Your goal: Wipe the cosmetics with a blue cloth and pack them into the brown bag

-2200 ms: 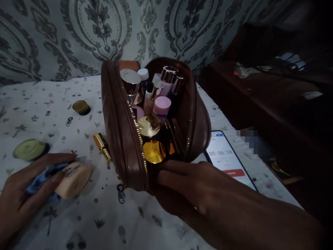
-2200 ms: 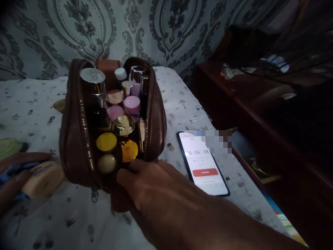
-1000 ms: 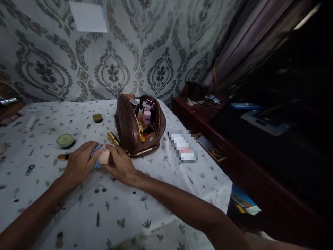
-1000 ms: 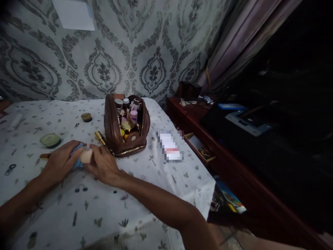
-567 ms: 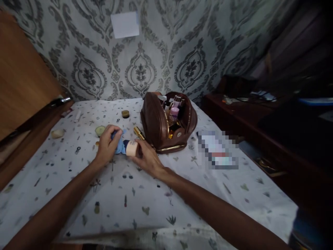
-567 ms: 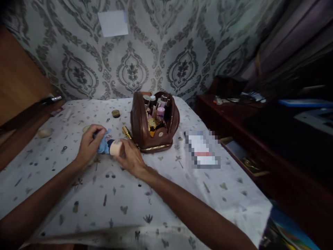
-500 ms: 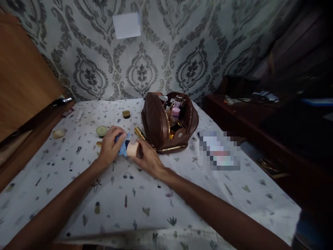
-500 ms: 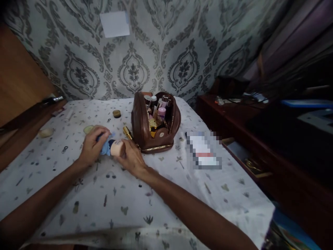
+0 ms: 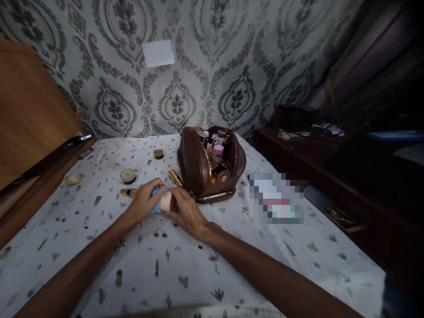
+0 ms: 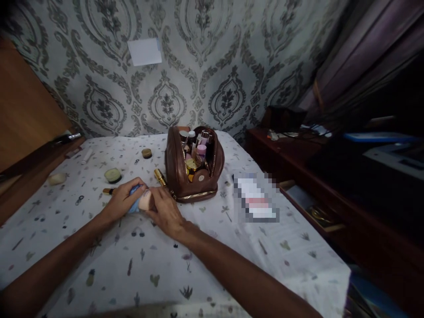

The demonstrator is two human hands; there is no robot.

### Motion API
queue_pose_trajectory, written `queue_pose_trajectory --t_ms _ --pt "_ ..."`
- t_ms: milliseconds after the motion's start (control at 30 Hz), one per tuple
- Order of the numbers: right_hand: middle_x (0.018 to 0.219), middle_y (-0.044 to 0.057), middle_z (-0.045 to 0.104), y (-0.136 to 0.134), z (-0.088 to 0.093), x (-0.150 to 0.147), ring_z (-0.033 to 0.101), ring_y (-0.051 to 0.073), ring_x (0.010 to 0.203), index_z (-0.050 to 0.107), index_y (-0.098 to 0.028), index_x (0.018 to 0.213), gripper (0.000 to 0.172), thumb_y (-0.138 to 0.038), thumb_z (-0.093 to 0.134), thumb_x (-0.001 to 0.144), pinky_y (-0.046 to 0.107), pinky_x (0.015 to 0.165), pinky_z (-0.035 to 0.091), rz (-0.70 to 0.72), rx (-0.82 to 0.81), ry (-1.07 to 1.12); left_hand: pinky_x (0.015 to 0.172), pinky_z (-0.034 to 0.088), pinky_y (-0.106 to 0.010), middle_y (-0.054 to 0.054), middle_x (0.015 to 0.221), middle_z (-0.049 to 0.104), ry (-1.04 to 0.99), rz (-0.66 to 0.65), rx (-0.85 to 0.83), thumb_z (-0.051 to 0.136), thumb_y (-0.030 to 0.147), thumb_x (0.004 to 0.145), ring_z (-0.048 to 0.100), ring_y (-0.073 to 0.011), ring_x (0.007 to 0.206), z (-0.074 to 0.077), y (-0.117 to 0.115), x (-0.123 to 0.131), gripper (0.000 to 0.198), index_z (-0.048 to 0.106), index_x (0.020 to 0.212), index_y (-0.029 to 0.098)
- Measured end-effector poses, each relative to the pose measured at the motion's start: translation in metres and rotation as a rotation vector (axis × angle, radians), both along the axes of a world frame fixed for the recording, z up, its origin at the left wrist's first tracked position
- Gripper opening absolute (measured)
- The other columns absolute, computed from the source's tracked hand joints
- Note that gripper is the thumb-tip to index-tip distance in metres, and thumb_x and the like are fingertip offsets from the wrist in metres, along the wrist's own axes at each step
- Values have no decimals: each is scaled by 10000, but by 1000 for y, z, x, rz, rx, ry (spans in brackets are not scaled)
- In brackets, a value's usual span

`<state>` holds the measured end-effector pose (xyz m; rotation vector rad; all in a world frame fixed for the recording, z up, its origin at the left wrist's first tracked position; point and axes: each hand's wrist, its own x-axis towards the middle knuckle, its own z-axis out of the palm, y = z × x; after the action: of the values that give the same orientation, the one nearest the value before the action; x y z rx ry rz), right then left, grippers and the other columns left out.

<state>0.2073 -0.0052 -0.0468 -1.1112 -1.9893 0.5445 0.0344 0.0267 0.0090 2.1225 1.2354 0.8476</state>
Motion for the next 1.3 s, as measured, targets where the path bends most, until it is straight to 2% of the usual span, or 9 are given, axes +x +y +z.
queue_pose_trajectory --t_ms 133,233,400,533,733,867,1067,1200,1300 --pt "1318 129 578 -3 3 1 528 279 1251 507 -213 1352 592 -68 698 811 487 1094 451 31 90 -50 636 382 -264 29 692 509 -92 -17 -122 480 453 927 493 -156 686 -1 5 -2 311 525 757 197" --pt "1330 136 572 -4 3 3 514 273 1272 502 -199 1371 593 -58 673 821 470 1118 437 49 107 -40 637 383 -264 28 693 508 -129 -14 -133 492 462 915 492 -156 691 -5 7 -2 319 520 741 196" --pt "1369 176 548 -6 -4 4 518 301 1302 406 -170 1473 704 -305 717 856 507 1112 433 16 -41 55 646 389 -274 23 679 521 -104 -16 -37 481 439 917 497 -155 669 -8 2 2 307 539 746 192" --pt "1350 195 561 -9 -1 5 530 315 1286 431 -140 1456 643 -425 633 916 524 1096 428 -24 -140 62 676 403 -285 6 700 562 -64 -30 75 460 387 931 532 -160 681 -9 -4 5 280 550 754 190" --pt "1133 97 642 -9 11 7 600 260 1091 585 -185 1207 380 -310 705 869 439 971 496 25 -133 65 679 408 -288 1 703 559 -77 -24 99 472 384 927 536 -164 687 -11 -4 6 275 539 739 195" --pt "1153 106 659 -7 7 7 613 276 1090 574 -187 1216 413 -224 729 834 447 964 501 40 -146 81 681 409 -287 3 703 551 -105 -32 34 488 402 926 534 -169 702 -10 -3 6 284 532 737 194" --pt "1220 122 659 -3 -5 9 626 303 1140 583 -192 1242 491 -220 762 786 471 995 507 27 -133 112 697 421 -275 9 704 536 -213 -50 -64 517 418 907 530 -168 728 -14 1 5 289 531 729 191" --pt "1227 123 663 -3 -9 11 634 305 1145 576 -200 1279 505 -261 752 809 463 985 529 77 -41 112 708 424 -270 7 711 554 -233 -43 -125 541 389 876 539 -168 742 -15 3 3 255 552 723 186" --pt "1257 116 656 -3 -12 12 619 300 1180 568 -227 1300 498 -212 718 825 466 1006 526 102 54 93 691 421 -270 10 688 540 -263 -32 -163 551 388 838 521 -163 718 -16 6 2 242 542 703 188"
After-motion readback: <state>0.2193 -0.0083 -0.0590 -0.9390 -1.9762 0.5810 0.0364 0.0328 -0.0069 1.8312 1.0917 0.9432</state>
